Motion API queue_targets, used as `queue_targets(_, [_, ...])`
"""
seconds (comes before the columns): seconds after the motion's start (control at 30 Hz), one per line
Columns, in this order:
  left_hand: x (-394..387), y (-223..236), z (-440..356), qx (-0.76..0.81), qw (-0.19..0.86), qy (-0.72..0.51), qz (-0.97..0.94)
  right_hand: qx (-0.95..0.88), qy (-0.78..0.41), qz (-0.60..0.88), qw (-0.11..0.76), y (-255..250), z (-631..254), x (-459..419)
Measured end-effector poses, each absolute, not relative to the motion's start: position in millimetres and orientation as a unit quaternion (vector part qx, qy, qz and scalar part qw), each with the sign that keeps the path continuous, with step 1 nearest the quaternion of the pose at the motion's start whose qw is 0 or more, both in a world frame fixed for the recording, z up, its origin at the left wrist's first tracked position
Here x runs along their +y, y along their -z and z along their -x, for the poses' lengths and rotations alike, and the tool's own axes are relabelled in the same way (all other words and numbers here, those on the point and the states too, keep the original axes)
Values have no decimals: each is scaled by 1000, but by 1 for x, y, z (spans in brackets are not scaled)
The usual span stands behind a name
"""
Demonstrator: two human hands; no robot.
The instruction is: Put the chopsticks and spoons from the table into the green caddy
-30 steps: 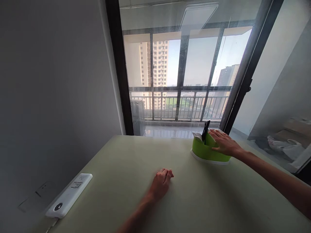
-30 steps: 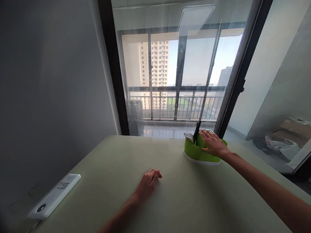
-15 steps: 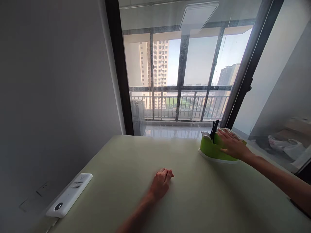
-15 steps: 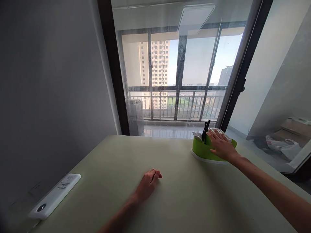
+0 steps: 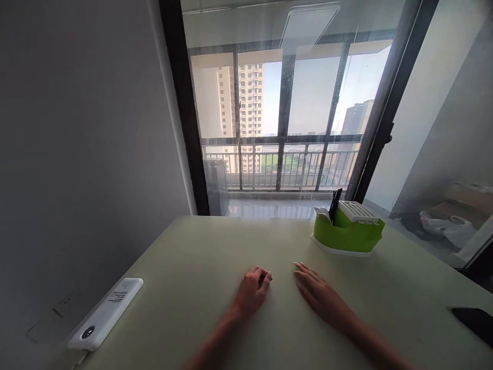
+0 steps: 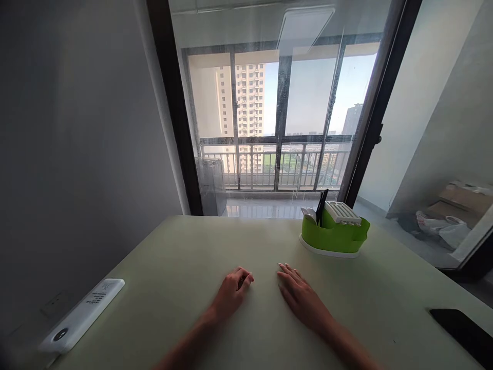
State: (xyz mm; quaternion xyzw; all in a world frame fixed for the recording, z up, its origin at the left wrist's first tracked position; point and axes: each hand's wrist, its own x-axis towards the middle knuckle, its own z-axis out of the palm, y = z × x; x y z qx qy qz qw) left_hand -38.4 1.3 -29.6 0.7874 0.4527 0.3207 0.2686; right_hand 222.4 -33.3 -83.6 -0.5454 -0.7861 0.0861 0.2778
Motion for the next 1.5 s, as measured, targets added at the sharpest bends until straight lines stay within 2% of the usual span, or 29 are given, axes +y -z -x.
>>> queue_targets(0.3, [-4,28,37,435,219,-303,-819,-745,-90,586,306,83,-214,-40])
queue_targets(0.6, [-10,24,39,435,172,-210,-859,-724,-145,583,339,80,-219,-45])
queue_targets(1.0, [-10,22,39,422,164,-214,-866,-718,-179,572,354,80,-222,-47])
queue_targets(1.5, [-8,24,40,424,155,-210,-867,-709,-167,577,369,71,-219,-50])
